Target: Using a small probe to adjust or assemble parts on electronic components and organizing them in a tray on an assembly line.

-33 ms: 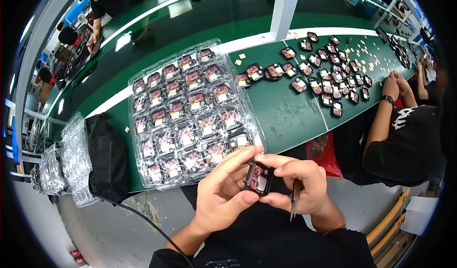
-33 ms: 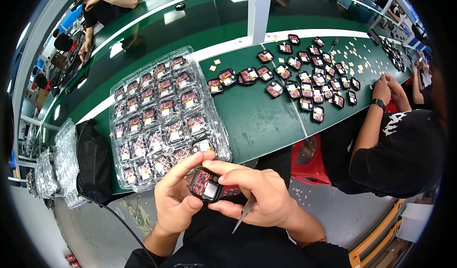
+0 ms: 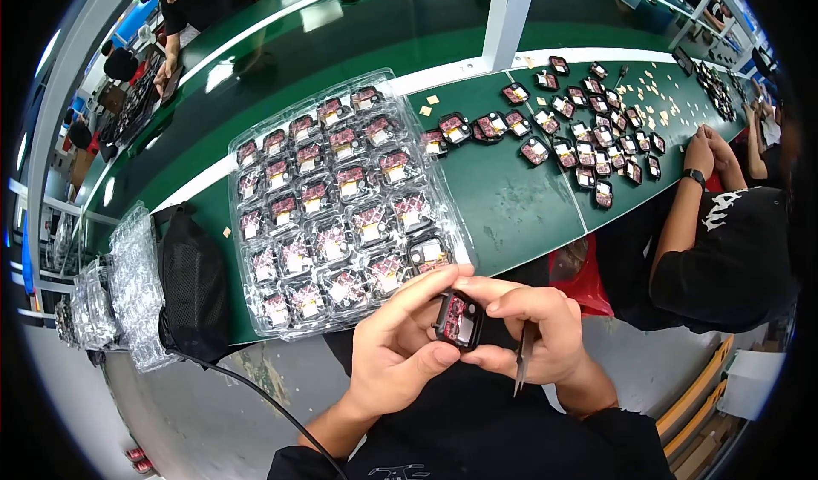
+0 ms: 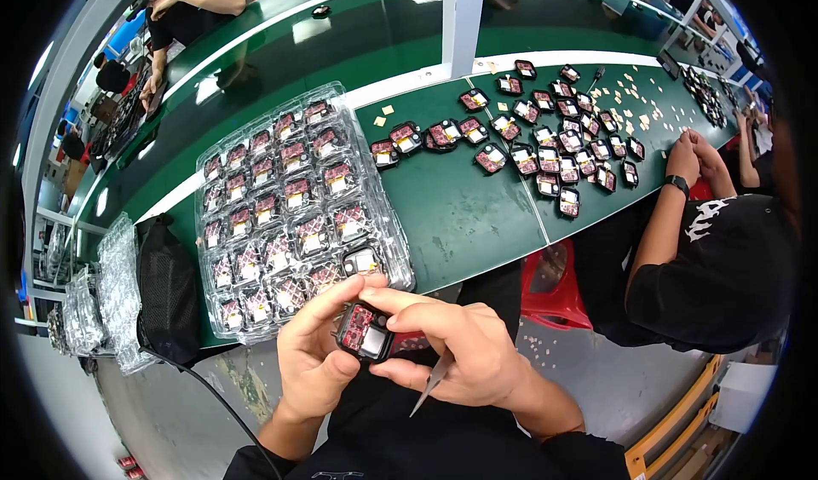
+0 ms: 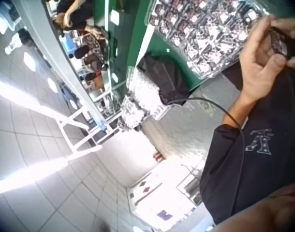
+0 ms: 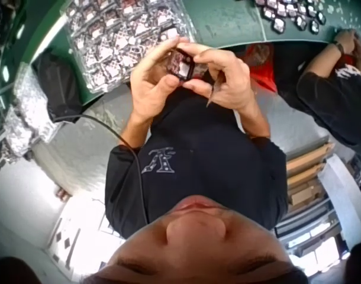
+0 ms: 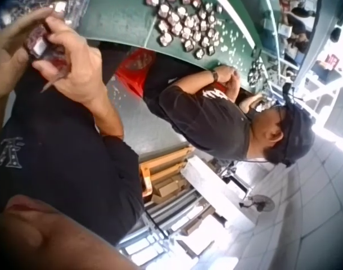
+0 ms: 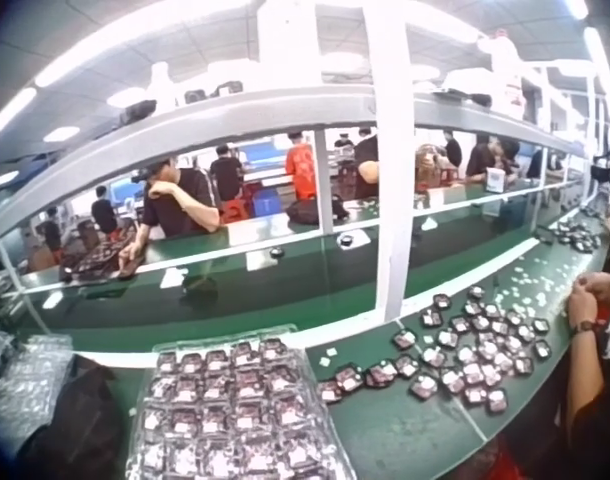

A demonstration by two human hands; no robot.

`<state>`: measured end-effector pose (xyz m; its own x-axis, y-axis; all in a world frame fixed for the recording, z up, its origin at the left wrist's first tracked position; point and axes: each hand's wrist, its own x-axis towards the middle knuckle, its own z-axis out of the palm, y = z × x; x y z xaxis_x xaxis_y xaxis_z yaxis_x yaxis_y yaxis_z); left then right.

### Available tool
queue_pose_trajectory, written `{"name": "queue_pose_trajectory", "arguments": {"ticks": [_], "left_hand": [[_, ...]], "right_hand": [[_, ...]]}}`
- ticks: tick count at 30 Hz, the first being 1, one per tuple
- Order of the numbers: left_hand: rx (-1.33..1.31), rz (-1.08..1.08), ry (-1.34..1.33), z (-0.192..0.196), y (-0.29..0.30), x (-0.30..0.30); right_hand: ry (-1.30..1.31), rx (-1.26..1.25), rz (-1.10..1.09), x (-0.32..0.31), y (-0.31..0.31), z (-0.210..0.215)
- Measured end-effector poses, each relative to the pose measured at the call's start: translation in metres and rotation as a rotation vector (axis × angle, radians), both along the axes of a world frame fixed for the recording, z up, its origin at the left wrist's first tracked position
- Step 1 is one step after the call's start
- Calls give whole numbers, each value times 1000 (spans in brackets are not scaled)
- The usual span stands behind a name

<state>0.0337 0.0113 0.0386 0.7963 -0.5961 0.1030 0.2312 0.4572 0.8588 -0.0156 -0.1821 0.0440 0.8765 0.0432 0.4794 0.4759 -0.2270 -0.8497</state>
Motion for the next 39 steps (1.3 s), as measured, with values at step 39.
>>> {"name": "queue_pose_trajectory", "arguments": {"ticks": [39], "left_hand": [[-177, 14, 262, -10, 16, -13]], "right_hand": [[1, -394, -218, -9, 3, 11]]}}
